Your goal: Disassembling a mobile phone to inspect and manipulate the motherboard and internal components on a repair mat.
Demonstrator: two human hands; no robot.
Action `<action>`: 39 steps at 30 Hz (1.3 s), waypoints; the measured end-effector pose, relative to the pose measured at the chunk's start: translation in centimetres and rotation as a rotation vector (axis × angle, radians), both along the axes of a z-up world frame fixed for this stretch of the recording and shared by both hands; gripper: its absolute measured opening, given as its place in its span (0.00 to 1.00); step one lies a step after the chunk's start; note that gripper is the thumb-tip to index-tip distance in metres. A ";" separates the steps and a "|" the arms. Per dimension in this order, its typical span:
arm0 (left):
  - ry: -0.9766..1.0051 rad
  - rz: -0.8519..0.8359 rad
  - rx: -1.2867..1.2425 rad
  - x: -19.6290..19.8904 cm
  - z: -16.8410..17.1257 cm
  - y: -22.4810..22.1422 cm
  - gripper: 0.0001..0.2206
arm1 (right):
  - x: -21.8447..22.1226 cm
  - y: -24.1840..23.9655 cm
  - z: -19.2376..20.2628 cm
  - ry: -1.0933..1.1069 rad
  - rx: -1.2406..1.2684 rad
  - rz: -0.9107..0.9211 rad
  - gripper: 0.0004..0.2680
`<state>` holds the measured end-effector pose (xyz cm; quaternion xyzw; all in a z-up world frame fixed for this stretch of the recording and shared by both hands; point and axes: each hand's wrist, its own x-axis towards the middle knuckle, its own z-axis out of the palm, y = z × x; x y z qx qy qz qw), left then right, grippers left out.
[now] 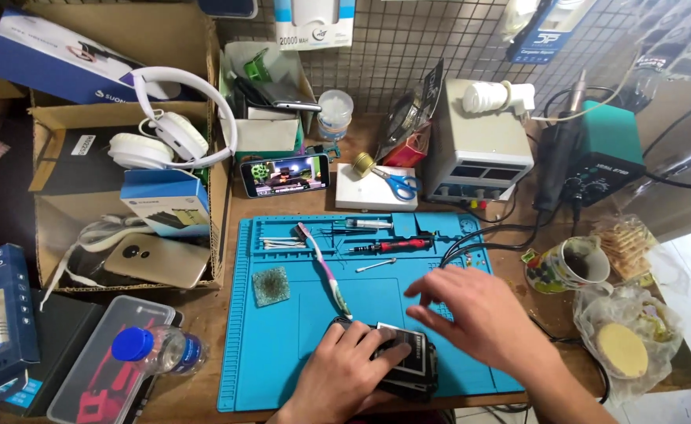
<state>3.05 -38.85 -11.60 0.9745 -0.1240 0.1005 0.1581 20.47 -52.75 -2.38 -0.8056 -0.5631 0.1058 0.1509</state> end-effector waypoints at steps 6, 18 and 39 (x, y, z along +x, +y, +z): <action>0.034 -0.012 -0.095 -0.1 -0.4 0.5 0.32 | 3.1 6.4 2.9 -0.213 0.051 0.035 0.10; -0.046 0.093 -0.205 1.3 -3.5 -0.2 0.15 | 16.2 25.7 -4.5 -0.563 -0.089 0.060 0.07; 0.035 0.072 -0.392 1.0 -0.9 1.0 0.18 | 17.5 28.1 -6.0 -0.748 -0.449 0.255 0.19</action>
